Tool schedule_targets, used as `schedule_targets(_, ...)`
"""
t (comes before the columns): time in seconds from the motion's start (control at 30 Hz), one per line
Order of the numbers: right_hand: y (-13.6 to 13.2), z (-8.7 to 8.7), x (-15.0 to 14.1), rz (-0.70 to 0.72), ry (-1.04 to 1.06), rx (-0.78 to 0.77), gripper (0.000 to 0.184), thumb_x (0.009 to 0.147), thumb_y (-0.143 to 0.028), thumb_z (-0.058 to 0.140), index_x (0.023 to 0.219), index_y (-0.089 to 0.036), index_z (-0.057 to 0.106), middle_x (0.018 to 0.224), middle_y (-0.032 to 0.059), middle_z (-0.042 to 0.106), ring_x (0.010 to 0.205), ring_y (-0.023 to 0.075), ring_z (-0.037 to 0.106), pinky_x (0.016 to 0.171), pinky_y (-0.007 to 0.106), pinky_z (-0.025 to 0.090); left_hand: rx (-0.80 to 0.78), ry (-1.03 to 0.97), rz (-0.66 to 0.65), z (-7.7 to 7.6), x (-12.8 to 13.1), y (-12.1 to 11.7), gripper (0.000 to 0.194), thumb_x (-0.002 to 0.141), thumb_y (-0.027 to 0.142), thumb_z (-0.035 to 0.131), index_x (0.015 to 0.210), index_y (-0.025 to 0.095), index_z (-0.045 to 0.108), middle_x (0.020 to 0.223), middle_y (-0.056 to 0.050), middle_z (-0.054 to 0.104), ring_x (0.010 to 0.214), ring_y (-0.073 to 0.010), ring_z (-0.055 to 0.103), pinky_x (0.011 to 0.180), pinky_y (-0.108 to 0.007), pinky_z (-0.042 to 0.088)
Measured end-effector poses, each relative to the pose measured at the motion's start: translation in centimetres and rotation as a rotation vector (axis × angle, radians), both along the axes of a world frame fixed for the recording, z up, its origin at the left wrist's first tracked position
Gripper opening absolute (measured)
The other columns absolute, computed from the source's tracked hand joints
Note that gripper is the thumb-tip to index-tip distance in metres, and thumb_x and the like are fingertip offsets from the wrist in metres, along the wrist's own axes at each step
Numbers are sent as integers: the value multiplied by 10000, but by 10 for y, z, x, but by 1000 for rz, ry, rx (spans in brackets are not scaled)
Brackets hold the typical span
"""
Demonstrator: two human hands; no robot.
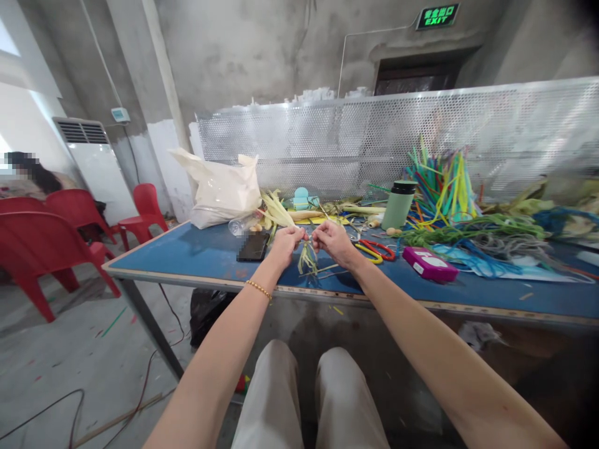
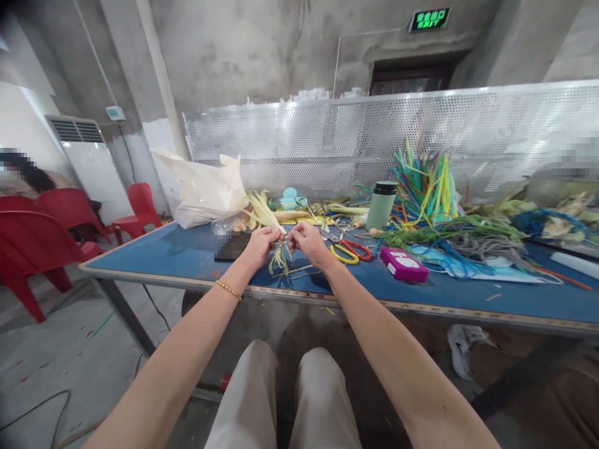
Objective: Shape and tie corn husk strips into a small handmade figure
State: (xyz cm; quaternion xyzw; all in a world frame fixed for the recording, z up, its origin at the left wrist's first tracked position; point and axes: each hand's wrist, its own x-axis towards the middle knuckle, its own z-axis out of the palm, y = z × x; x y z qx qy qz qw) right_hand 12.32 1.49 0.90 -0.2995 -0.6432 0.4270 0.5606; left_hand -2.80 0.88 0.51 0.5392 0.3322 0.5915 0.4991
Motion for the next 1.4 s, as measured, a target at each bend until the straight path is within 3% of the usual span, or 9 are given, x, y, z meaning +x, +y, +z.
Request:
schedule_targets(0.43,-1,1,2,-79,-87,23,300,715,-374,718,747,-226,459,612,-35,595,503,110,563,458,241,482,-26,27,41,3,1,-5,283,744,286,731,564,136,572,485,43,415,459,-44,282,485,-226,220)
schedule_targets(0.7,-2,0,1,-84,-72,-10,269,739,-319,723,741,-219,473,610,-35,596,492,101,555,454,228,473,-66,21,4,-3,-2,3,270,768,275,713,572,130,597,424,57,334,422,-43,229,459,-238,130)
schedule_targets(0.97,-2,-2,7,-13,-130,-103,251,723,-342,774,744,-192,574,599,7,645,548,138,607,537,273,539,-186,-7,-46,-5,-6,5,308,680,346,811,619,102,632,596,-51,602,480,-70,438,484,-236,299)
schedule_targets(1.13,-2,0,10,-141,-253,44,279,696,-419,759,744,-183,618,532,-22,587,480,119,524,454,238,431,-163,97,-42,-3,-4,2,263,614,303,823,629,112,642,571,-15,584,469,-53,391,460,-224,233)
schedule_targets(1.23,-1,1,8,-210,-321,175,256,693,-413,725,719,-169,654,582,-5,618,527,116,527,511,243,434,-104,223,-47,-5,-2,-1,274,544,276,854,625,125,640,488,43,489,470,-51,354,473,-219,230)
schedule_targets(1.33,-2,2,6,-190,-376,243,230,690,-385,719,705,-158,687,657,22,672,602,132,570,590,257,467,-21,284,-20,-8,-1,-1,330,538,288,861,553,132,571,473,57,452,478,-47,335,492,-220,234)
schedule_targets(1.4,-2,3,7,-161,-351,223,232,725,-376,686,774,-151,718,691,25,684,582,125,562,564,250,460,16,299,3,-9,0,0,322,589,284,827,527,134,548,475,47,458,481,-54,351,501,-224,252)
